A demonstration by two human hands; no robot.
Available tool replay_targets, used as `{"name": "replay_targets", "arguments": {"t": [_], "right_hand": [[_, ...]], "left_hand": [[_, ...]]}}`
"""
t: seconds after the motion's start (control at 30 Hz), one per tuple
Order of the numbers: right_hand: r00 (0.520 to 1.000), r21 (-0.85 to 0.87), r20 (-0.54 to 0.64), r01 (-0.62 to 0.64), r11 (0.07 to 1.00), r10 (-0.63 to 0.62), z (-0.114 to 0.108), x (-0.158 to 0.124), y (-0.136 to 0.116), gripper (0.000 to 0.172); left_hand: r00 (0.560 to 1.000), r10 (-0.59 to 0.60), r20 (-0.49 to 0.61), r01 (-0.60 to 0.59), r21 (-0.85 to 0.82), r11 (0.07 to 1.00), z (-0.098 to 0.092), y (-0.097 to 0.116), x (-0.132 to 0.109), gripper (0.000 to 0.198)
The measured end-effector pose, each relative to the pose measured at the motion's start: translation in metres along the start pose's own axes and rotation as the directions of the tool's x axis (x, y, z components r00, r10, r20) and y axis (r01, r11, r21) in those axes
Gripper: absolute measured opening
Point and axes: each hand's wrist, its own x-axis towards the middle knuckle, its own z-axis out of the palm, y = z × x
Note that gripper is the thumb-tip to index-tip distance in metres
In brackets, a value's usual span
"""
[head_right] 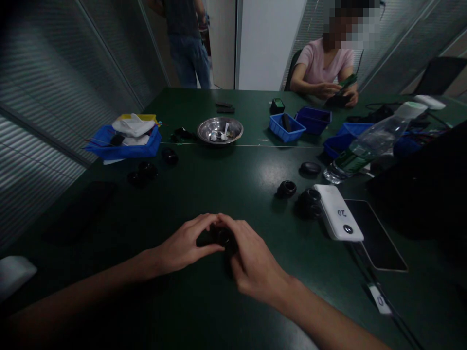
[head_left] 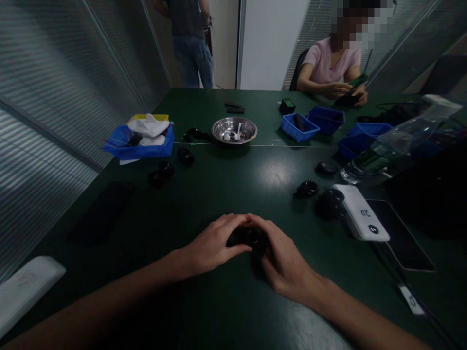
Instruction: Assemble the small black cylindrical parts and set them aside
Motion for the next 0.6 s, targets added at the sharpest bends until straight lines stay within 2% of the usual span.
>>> {"name": "replay_targets", "arguments": {"t": [0.23, 0.5, 0.6], "right_hand": [[1.000, -0.016, 0.002, -0.025, 1.000, 0.025, 0.000, 0.001, -0.001, 0.073], [1.000, 0.000, 0.010, -0.012, 1.000, 0.012, 0.000, -0.002, 0.003, 0.085], [1.000, -0.006, 0.001, -0.020, 1.000, 0.020, 0.000, 0.000, -0.002, 0.081]], "left_hand": [[1.000, 0.004, 0.017, -0.004, 0.005, 1.000, -0.001, 0.001, 0.000, 0.046], [1.000, 0.002, 0.009, -0.002, 0.003, 1.000, 0.000, 0.000, 0.000, 0.048], [1.000, 0.001, 0.012, -0.001, 0.002, 1.000, -0.001, 0.001, 0.000, 0.046]]}}
